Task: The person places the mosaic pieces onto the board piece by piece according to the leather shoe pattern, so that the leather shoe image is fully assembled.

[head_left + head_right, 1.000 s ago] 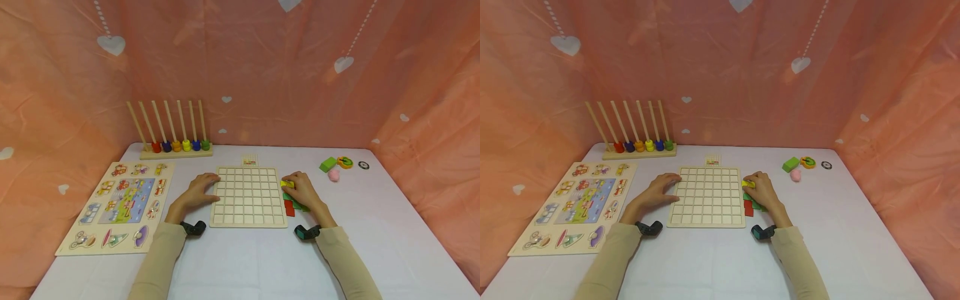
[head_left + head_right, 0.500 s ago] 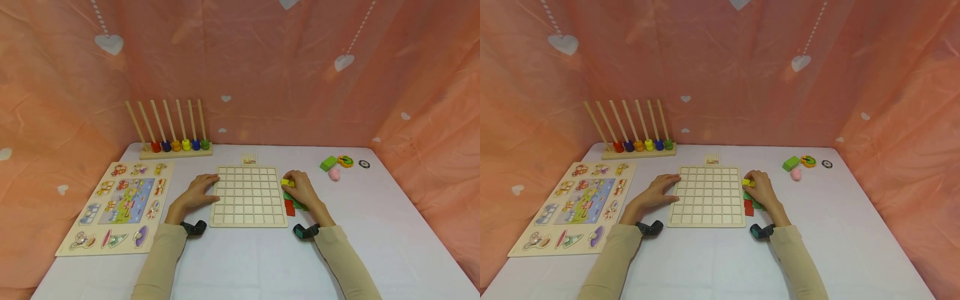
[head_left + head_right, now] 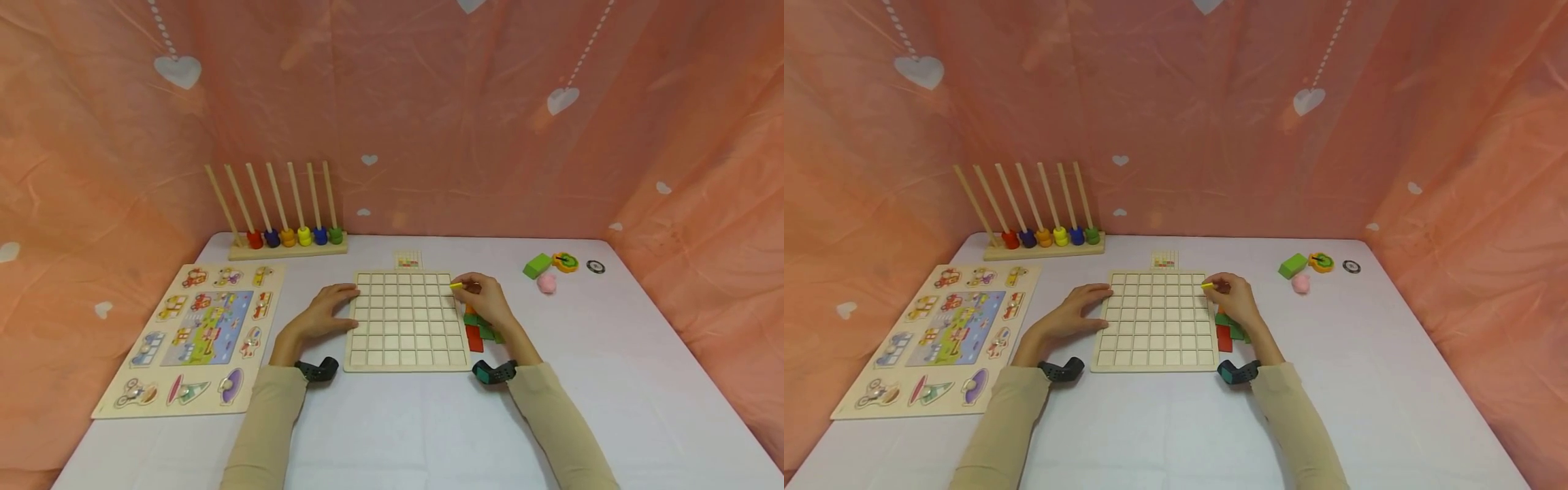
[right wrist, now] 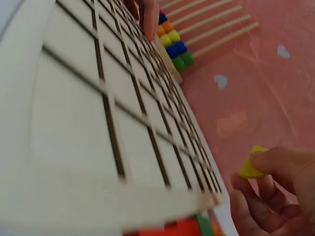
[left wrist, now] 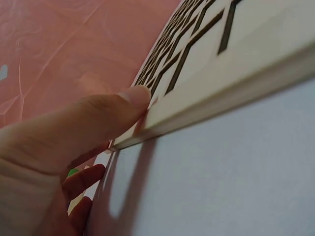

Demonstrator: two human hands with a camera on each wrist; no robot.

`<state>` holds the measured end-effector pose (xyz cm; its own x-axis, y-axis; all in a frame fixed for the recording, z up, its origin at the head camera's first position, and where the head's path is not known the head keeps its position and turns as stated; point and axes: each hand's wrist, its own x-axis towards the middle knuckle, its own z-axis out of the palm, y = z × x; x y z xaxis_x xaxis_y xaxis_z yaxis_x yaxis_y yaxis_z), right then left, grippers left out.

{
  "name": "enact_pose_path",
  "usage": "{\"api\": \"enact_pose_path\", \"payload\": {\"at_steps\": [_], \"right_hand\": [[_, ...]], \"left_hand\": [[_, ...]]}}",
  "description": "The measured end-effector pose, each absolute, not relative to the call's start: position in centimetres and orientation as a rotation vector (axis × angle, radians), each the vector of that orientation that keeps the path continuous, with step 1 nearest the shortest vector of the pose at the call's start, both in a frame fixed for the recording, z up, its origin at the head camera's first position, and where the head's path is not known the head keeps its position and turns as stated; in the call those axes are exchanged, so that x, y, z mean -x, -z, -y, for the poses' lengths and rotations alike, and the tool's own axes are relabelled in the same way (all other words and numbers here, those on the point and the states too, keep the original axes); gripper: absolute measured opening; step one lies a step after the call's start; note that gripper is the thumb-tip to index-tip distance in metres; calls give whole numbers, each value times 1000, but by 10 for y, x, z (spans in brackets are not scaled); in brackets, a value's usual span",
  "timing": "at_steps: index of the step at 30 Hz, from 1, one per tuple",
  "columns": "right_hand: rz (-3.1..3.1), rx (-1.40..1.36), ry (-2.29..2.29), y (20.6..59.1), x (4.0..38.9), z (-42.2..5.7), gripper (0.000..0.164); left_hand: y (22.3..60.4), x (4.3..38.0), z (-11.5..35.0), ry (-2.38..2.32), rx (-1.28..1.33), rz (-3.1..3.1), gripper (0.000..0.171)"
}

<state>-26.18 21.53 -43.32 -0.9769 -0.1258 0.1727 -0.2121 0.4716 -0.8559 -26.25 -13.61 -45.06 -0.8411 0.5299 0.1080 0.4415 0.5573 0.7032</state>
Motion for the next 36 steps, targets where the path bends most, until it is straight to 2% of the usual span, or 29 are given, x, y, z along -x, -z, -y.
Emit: {"api": "enact_pose_path", "payload": {"at_steps": [5, 12, 18, 27, 36], "right_hand": [[2627, -417, -1637, 431, 262, -197, 25], [2670, -647, -1528, 430, 261, -162, 26], [2645, -818, -1548, 436, 261, -132, 19], [2650, -754, -1509, 448, 261, -101, 14], [2647, -785, -1459, 452, 259, -93, 14]], "left_hand": [[450, 261, 135, -1170, -827, -2670, 63], [448, 263, 134, -1116, -798, -2675, 61], [445, 265, 136, -1101, -801, -2669, 61], [444, 264, 137, -1035, -829, -2737, 60], [445, 262, 135, -1046, -797, -2762, 60]]}}
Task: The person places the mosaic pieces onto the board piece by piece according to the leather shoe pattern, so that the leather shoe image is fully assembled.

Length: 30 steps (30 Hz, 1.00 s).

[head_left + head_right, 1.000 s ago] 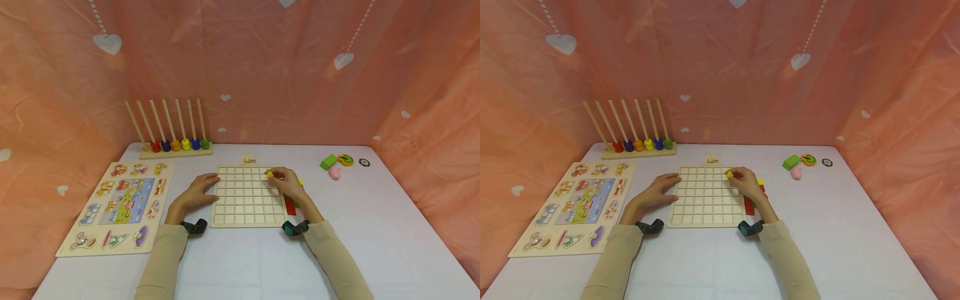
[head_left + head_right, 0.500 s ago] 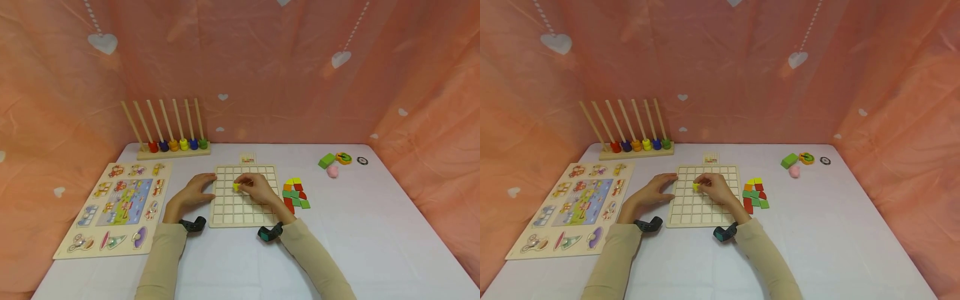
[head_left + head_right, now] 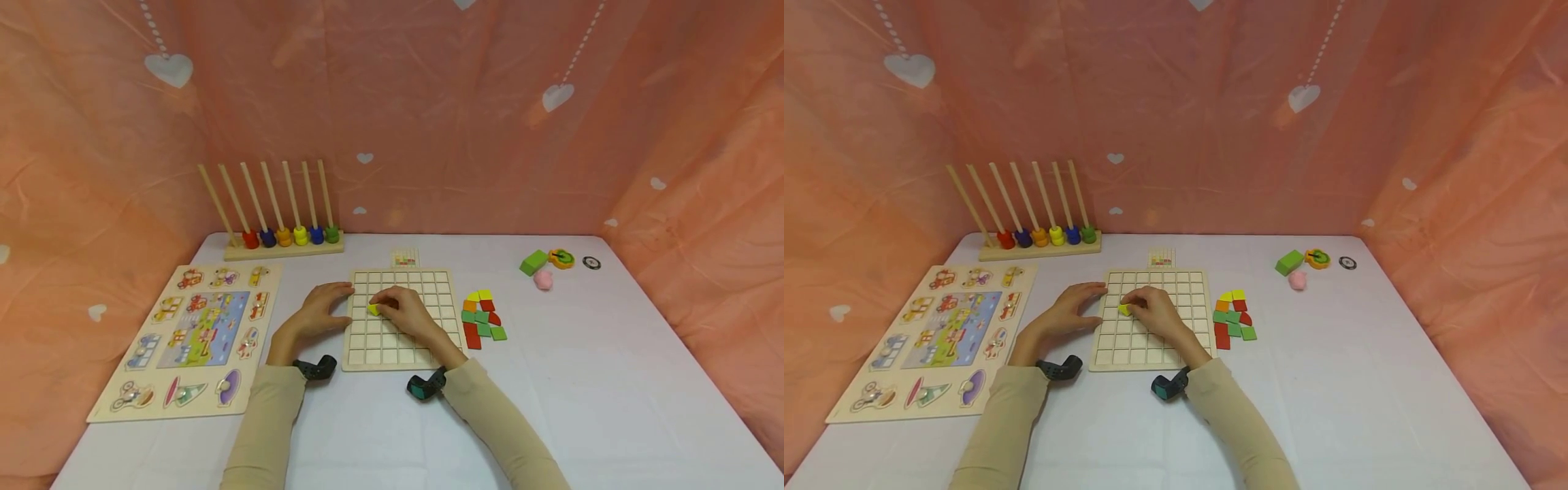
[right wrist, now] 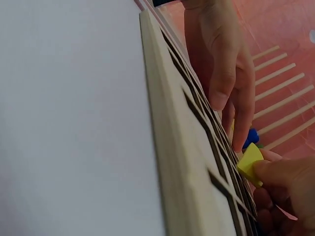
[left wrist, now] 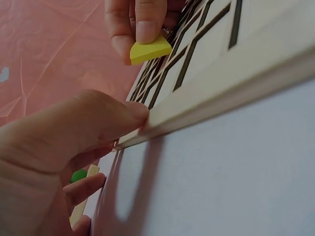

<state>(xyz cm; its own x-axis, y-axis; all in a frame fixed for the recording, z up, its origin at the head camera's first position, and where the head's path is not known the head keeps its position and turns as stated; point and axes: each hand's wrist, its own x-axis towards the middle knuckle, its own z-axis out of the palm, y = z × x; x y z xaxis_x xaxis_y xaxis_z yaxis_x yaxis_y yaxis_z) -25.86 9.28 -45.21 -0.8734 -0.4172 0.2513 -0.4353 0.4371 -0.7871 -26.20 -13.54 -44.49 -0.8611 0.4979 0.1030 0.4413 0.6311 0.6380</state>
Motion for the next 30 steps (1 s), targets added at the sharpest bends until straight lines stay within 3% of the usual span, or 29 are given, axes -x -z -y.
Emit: {"api": "enact_pose_path", "payload": {"at_steps": [15, 30], "right_hand": [[2619, -1020, -1168, 459, 267, -91, 16], [2609, -893, -1103, 461, 263, -91, 7]], "left_hand": [[450, 262, 138, -1103, -827, -2737, 60], [452, 264, 140, -1114, -839, -2727, 60]]}}
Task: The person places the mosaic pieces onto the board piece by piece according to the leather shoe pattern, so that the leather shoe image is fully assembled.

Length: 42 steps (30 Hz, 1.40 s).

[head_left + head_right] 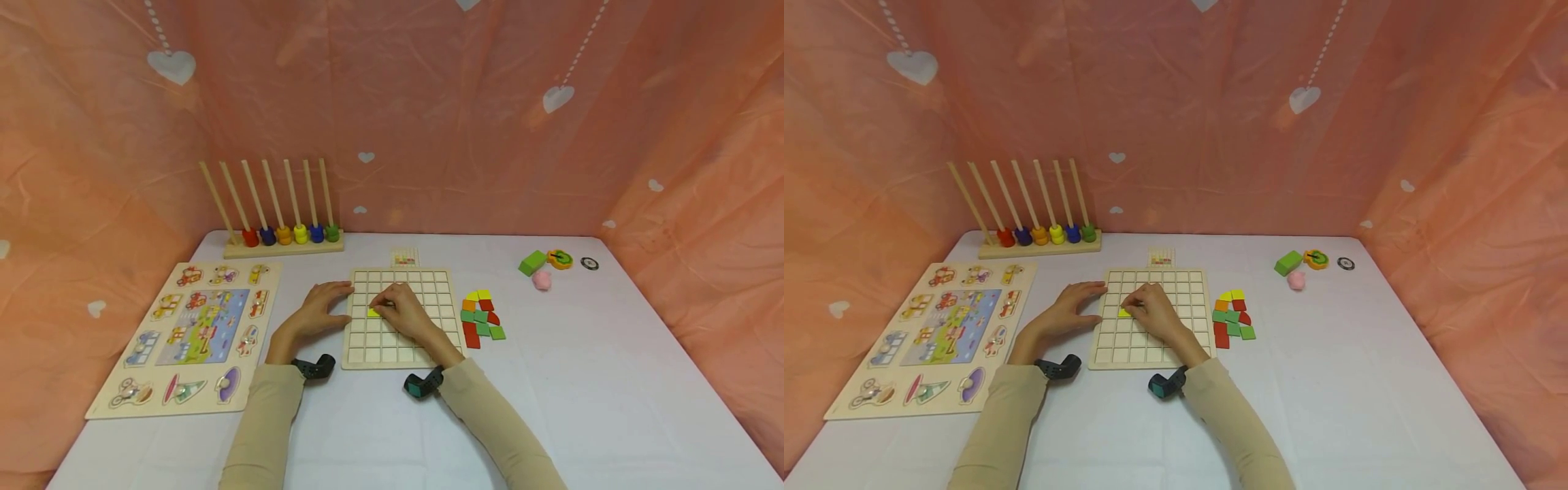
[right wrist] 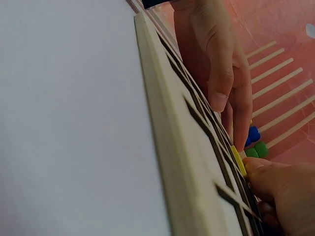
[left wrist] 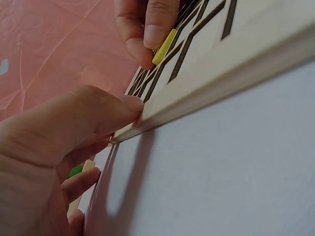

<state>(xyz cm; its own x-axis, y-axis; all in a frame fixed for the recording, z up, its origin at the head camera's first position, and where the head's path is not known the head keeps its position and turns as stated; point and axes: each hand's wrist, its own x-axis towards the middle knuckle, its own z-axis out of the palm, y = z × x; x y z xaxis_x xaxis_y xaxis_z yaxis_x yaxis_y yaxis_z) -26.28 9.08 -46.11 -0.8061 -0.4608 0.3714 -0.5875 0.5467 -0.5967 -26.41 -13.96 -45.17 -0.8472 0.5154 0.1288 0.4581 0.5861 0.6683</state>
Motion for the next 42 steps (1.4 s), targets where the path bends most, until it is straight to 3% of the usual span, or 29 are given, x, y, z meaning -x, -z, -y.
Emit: {"api": "enact_pose_path", "payload": {"at_steps": [14, 29, 42], "right_hand": [[2555, -918, -1302, 441, 266, -138, 23], [2624, -588, -1145, 416, 254, -237, 26], [2768, -377, -1131, 428, 243, -276, 25]], "left_hand": [[455, 263, 141, -1104, -821, -2743, 61], [451, 260, 140, -1065, -786, -2758, 62], [450, 265, 138, -1011, -766, -2776, 62]]}}
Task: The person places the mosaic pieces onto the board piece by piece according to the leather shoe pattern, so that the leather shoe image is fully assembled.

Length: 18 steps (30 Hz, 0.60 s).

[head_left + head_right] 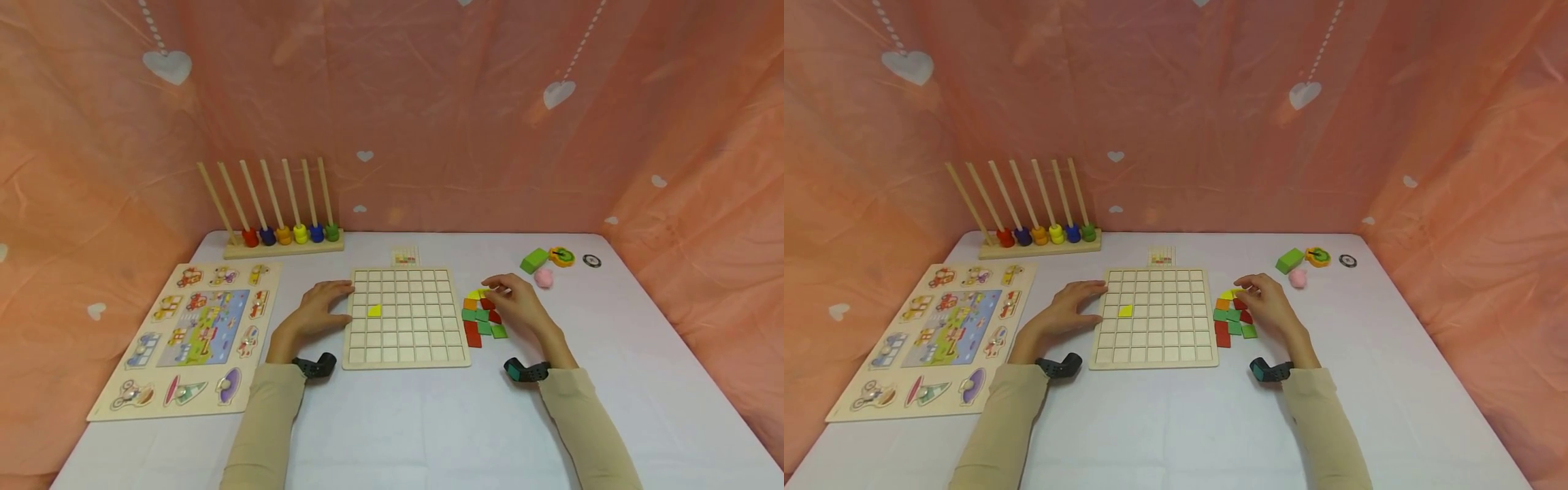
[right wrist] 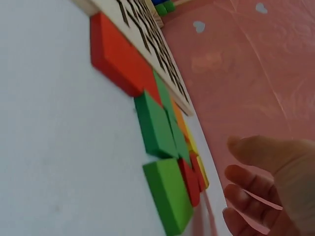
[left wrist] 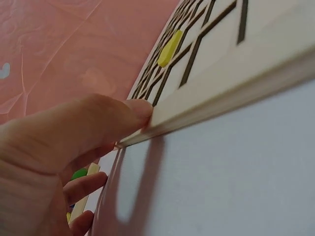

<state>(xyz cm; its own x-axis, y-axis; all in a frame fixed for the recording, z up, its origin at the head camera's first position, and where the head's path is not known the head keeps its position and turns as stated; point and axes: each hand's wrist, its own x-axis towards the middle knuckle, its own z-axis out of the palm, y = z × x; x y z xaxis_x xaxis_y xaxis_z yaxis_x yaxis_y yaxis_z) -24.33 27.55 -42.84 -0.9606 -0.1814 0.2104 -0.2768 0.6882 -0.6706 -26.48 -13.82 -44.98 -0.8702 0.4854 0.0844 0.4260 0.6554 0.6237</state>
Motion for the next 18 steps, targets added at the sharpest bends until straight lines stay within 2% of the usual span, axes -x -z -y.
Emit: {"api": "enact_pose_path", "payload": {"at_steps": [5, 13, 18], "right_hand": [[2808, -378, -1118, 435, 247, -278, 26], [2806, -671, -995, 443, 257, -272, 25], [2826, -702, -928, 443, 260, -267, 24]], "left_hand": [[446, 265, 137, -1075, -776, -2732, 60], [443, 265, 135, -1140, -719, -2667, 61], [445, 265, 136, -1167, -710, -2668, 64]]}}
